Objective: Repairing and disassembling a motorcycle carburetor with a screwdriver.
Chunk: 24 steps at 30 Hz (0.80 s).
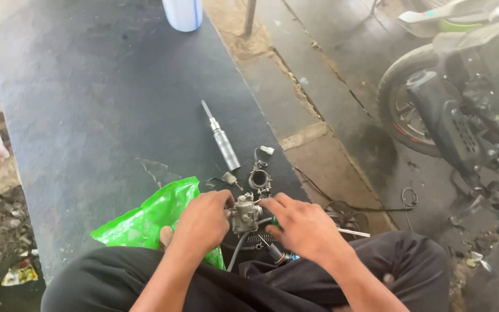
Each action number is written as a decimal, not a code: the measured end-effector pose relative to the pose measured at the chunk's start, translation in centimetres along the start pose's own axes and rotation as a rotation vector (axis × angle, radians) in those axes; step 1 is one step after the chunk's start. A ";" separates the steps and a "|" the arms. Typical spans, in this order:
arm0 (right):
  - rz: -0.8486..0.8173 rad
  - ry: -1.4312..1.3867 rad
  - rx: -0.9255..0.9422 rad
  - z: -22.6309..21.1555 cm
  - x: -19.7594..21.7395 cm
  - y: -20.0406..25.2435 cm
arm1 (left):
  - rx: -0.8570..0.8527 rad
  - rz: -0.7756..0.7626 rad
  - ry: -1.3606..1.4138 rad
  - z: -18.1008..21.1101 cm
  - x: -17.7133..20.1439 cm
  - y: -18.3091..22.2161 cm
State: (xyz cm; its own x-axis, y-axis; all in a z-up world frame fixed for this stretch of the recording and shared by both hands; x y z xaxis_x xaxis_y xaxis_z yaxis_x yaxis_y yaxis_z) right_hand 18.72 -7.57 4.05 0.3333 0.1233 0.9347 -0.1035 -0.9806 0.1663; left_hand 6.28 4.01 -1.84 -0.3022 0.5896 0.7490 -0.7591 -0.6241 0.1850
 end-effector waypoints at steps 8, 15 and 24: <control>-0.015 -0.199 -0.256 4.5 -0.7 0.5 | 0.042 -0.047 0.025 0.0 -0.2 0.2; 0.252 -0.515 -0.283 4.9 1.4 1.3 | 0.056 0.088 0.129 5.0 3.3 0.6; 0.832 -1.870 0.169 2.6 3.8 3.3 | -0.211 -0.235 0.480 8.5 -3.1 1.8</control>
State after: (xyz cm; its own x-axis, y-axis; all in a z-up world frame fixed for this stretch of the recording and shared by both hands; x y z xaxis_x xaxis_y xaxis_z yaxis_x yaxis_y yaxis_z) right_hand 22.06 -10.74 7.39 0.6243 -0.4304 -0.6520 -0.6716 -0.7220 -0.1664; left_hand 10.73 -3.31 1.59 -0.3016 0.8976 0.3215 -0.9214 -0.3610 0.1438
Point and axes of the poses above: each hand's wrist, its own y-axis away from the middle knuckle, its own x-axis out of the back of the hand, z = x × y, the point moved 7 cm from there along -y, towards the middle knuckle, and after that the axes turned 2 degrees about -z, right-handed, at the moved point
